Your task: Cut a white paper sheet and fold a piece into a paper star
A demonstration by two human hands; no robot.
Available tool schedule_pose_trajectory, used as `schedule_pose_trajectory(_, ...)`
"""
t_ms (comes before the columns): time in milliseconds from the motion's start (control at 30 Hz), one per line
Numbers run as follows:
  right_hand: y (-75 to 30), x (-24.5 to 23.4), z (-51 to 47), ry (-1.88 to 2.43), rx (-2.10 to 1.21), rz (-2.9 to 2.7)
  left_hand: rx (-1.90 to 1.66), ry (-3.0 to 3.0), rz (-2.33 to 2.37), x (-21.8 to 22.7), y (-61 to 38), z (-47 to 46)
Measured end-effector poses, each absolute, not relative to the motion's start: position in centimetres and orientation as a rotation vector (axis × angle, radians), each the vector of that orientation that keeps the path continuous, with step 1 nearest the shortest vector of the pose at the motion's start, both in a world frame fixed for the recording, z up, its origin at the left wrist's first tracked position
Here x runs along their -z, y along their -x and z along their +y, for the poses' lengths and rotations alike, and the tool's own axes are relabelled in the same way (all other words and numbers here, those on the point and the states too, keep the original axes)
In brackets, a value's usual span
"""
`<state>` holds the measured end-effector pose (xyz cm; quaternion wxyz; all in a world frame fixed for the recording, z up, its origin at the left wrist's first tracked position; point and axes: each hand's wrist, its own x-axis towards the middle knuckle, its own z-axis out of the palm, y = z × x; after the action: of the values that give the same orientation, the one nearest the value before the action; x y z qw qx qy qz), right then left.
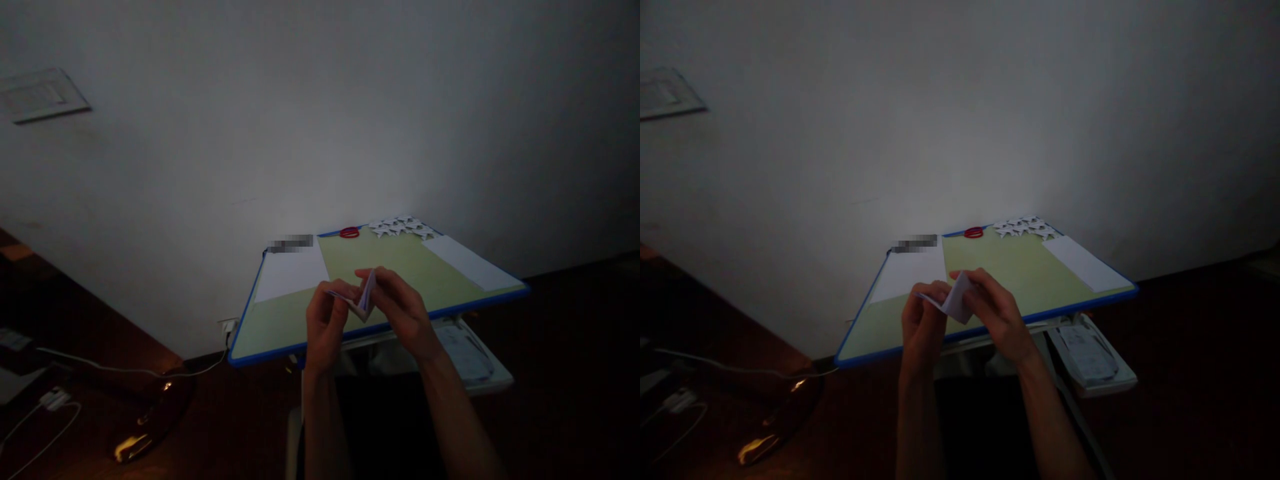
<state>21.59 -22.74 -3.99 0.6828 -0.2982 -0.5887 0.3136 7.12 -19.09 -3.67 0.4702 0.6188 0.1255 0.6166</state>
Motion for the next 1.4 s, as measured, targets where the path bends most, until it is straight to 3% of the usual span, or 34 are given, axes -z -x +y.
schedule_pose_trajectory(433, -22.0, 3.0, -24.3, 0.411, -0.737, -1.546, -1.533, -1.511, 0.331, 3.7, -7.4, -19.6)
schedule_pose_trajectory(967, -21.7, 1.7, -24.6, 0.738, -0.431, -1.663, -1.279, -1.888, 0.216, 2.9, -6.8, -19.7)
schedule_pose_trajectory(1400, -22.0, 2.9, -23.3, 0.902, -0.720, -1.818, -1.301, -1.609, 0.151, 3.2, -6.8, -20.2)
